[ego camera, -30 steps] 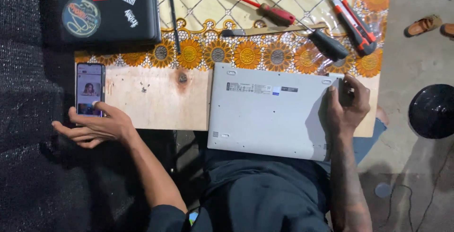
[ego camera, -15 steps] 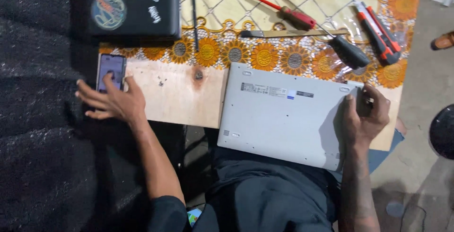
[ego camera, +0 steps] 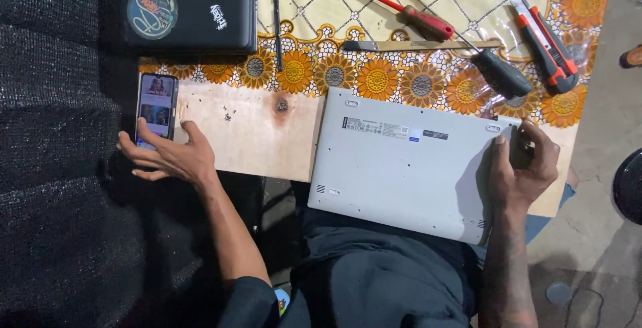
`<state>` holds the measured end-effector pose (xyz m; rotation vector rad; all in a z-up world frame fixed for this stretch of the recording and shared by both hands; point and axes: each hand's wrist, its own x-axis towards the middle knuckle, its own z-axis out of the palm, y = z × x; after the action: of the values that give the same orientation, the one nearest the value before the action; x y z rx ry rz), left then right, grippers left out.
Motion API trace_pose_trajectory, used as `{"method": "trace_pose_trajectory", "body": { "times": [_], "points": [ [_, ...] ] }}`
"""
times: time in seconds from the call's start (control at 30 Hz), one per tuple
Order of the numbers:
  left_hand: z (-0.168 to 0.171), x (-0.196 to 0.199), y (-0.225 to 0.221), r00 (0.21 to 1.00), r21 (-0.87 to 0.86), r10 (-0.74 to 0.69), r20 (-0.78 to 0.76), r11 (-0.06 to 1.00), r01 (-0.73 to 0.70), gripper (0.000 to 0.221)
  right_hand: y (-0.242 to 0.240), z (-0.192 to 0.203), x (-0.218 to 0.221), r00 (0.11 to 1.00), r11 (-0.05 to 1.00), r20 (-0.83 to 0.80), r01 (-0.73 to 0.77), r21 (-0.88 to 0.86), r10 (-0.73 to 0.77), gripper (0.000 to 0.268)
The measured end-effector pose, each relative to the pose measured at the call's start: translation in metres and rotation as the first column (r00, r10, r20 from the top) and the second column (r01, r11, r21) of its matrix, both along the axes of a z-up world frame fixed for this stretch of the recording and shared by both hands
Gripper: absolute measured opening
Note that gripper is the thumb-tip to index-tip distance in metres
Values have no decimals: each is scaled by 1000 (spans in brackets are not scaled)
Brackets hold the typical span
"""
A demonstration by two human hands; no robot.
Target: Aligning the back cover of a laptop and securing it with screws using a manual screwdriver.
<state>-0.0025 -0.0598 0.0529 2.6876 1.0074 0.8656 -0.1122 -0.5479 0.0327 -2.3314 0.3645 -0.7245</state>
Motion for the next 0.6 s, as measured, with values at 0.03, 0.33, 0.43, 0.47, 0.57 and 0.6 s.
{"method": "trace_pose_trajectory", "body": {
  "times": [0.03, 0.33, 0.43, 0.47, 0.57, 0.6],
  "points": [
    [1, -1, -2, 1000, 9, 1, 10, 1000, -1, 58, -1, 0, 0, 1000, 1000, -6, 1, -22, -1, 34],
    [-5, 2, -1, 1000, 61, 5, 17, 998, -6, 58, -3, -5, -1, 1000, 1000, -5, -17, -26, 17, 34],
    [-8, 2, 0, 1000, 68, 8, 23, 998, -10, 58, -2, -5, -1, 1000, 1000, 2, -18, -6, 18, 33],
    [-9, 2, 1, 1000, 68, 9, 26, 998, -10, 57, -1, -4, 0, 1000, 1000, 8, -21, -1, 21, 31],
    [-12, 3, 2, 999, 63, 31, 25, 997, -32, 60, -3, -5, 0, 999, 998, 18, -51, -22, 52, 34],
    [-10, 3, 1, 999, 63, 32, 23, 997, -34, 60, -4, -6, -1, 998, 998, 16, -53, -22, 53, 34]
  ]
}}
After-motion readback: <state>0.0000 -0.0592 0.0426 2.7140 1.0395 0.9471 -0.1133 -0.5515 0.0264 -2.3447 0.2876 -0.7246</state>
